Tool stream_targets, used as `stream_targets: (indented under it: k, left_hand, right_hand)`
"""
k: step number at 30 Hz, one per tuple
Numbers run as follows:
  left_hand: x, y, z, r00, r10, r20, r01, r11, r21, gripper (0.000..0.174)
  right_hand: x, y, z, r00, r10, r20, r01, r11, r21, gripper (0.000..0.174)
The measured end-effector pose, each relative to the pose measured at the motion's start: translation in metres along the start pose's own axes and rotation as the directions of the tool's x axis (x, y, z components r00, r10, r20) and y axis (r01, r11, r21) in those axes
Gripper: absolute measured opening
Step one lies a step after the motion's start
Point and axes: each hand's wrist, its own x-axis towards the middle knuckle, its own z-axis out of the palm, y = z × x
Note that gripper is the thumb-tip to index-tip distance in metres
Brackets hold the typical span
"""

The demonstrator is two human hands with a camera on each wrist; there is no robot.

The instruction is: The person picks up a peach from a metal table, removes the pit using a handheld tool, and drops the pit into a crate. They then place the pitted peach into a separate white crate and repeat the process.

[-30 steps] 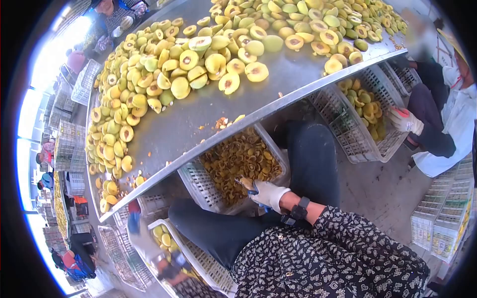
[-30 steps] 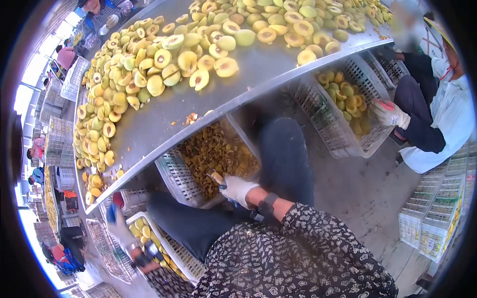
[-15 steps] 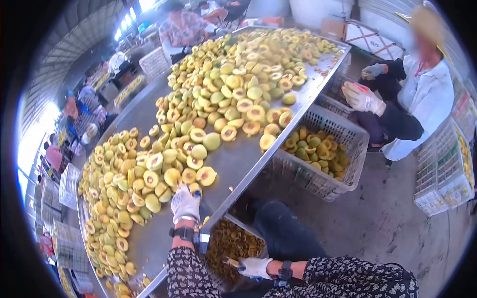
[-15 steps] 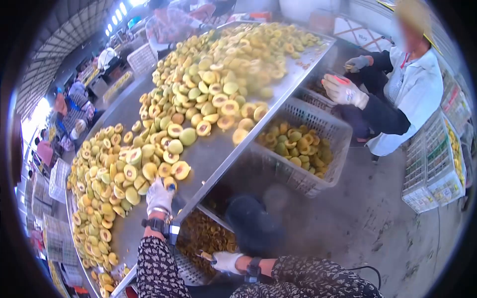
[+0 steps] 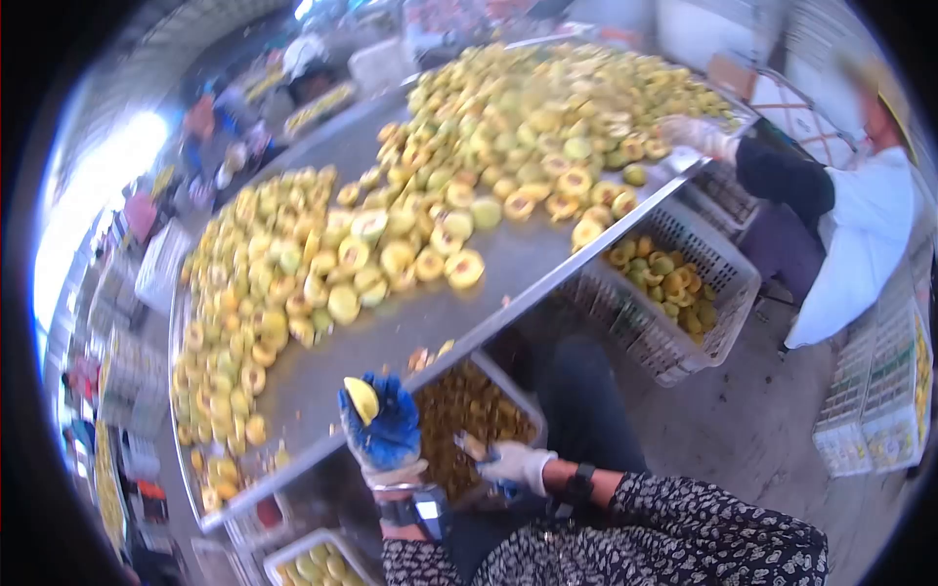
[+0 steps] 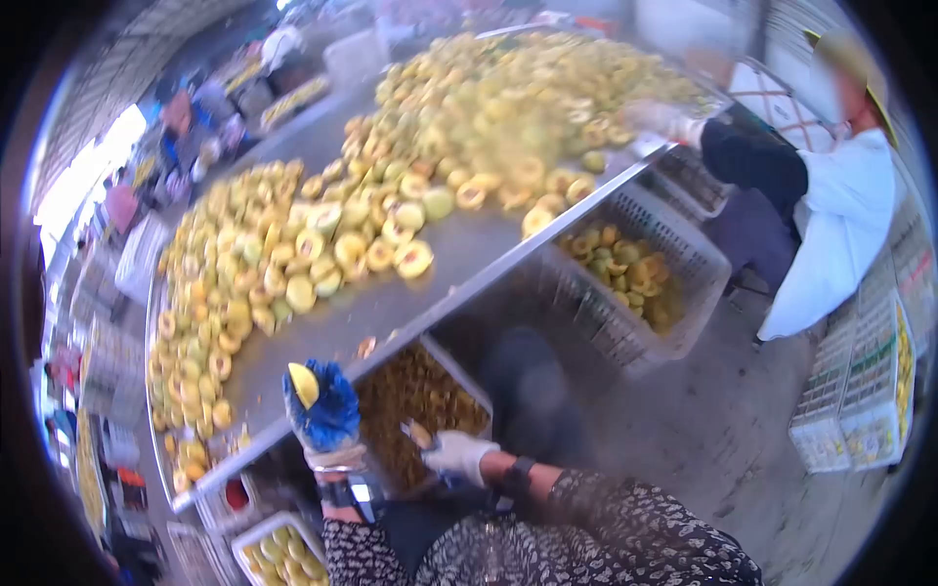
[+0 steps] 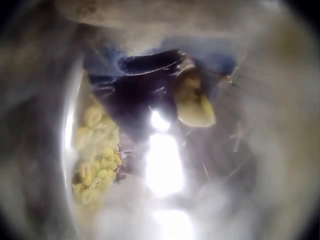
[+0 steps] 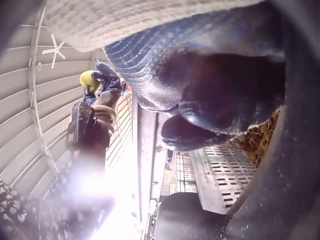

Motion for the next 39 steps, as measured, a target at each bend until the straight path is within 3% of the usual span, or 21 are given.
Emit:
stream_targets:
  k: [1, 4, 7, 9, 10, 11, 13, 14, 17, 28, 31, 33, 37, 39]
  left_hand:
    - [-0.014, -0.005, -0.004, 0.998, 0.052, -0.029, -0.055, 0.989, -0.134, 0.033]
    - [-0.04, -0.007, -0.027, 0.953, 0.152, -0.263, -0.192, 0.972, -0.135, 0.032]
    - [-0.053, -0.008, -0.029, 0.98, 0.199, -0.018, -0.199, 0.98, 0.0, 0.035]
    - [-0.053, -0.006, -0.04, 0.99, 0.124, -0.07, -0.126, 0.992, -0.018, 0.041]
    - [-0.055, -0.006, -0.041, 0.987, 0.13, -0.097, -0.129, 0.991, 0.018, 0.043]
    - [-0.059, -0.01, -0.046, 0.945, 0.322, 0.065, -0.315, 0.834, 0.453, 0.051]
    - [-0.059, -0.011, -0.049, 0.974, 0.225, -0.028, -0.215, 0.958, 0.191, 0.051]
    - [-0.061, -0.012, -0.048, 0.974, 0.225, -0.041, -0.214, 0.958, 0.189, 0.051]
    - [-0.064, -0.012, -0.044, 0.96, 0.274, -0.06, -0.251, 0.933, 0.258, 0.051]
    - [-0.065, -0.017, -0.047, 0.937, 0.29, -0.193, -0.207, 0.909, 0.361, 0.045]
    - [-0.066, -0.018, -0.042, 0.926, 0.309, -0.217, -0.194, 0.883, 0.427, 0.043]
    - [-0.067, -0.019, -0.044, 0.917, 0.33, -0.223, -0.189, 0.853, 0.486, 0.042]
    - [-0.068, -0.018, -0.056, 0.918, 0.284, -0.275, -0.08, 0.815, 0.574, 0.042]
    - [-0.066, -0.017, -0.061, 0.913, 0.268, -0.306, -0.017, 0.776, 0.63, 0.042]
  right_hand:
    - [-0.001, -0.004, -0.001, 0.999, -0.051, 0.007, 0.051, 0.995, -0.08, 0.022]
    - [-0.004, -0.008, 0.0, 0.97, -0.179, -0.167, 0.167, 0.982, -0.087, 0.029]
    - [-0.038, -0.051, 0.0, 0.958, -0.229, -0.17, 0.226, 0.973, -0.04, 0.024]
    - [-0.059, -0.078, 0.004, 0.975, -0.206, -0.082, 0.209, 0.977, 0.032, 0.025]
    - [-0.065, -0.088, 0.008, 0.965, -0.255, -0.062, 0.244, 0.958, -0.15, 0.026]
    - [-0.062, -0.085, 0.015, 0.967, -0.247, -0.055, 0.237, 0.96, -0.148, 0.026]
    - [-0.056, -0.077, 0.026, 0.913, -0.405, 0.045, 0.373, 0.786, -0.493, 0.026]
    - [-0.057, -0.076, 0.03, 0.905, -0.42, 0.069, 0.389, 0.75, -0.535, 0.031]
    - [-0.054, -0.073, 0.04, 0.916, -0.392, 0.083, 0.356, 0.699, -0.62, 0.029]
    - [-0.051, -0.063, 0.047, 0.921, -0.386, 0.056, 0.341, 0.726, -0.598, 0.027]
    - [-0.044, -0.052, 0.049, 0.889, -0.452, 0.072, 0.397, 0.684, -0.612, 0.035]
    - [-0.041, -0.05, 0.049, 0.934, -0.349, 0.079, 0.328, 0.747, -0.578, 0.035]
    - [-0.04, -0.043, 0.044, 0.931, -0.332, 0.15, 0.359, 0.764, -0.536, 0.035]
    - [-0.04, -0.053, 0.039, 0.963, -0.109, 0.248, 0.209, 0.88, -0.426, 0.026]
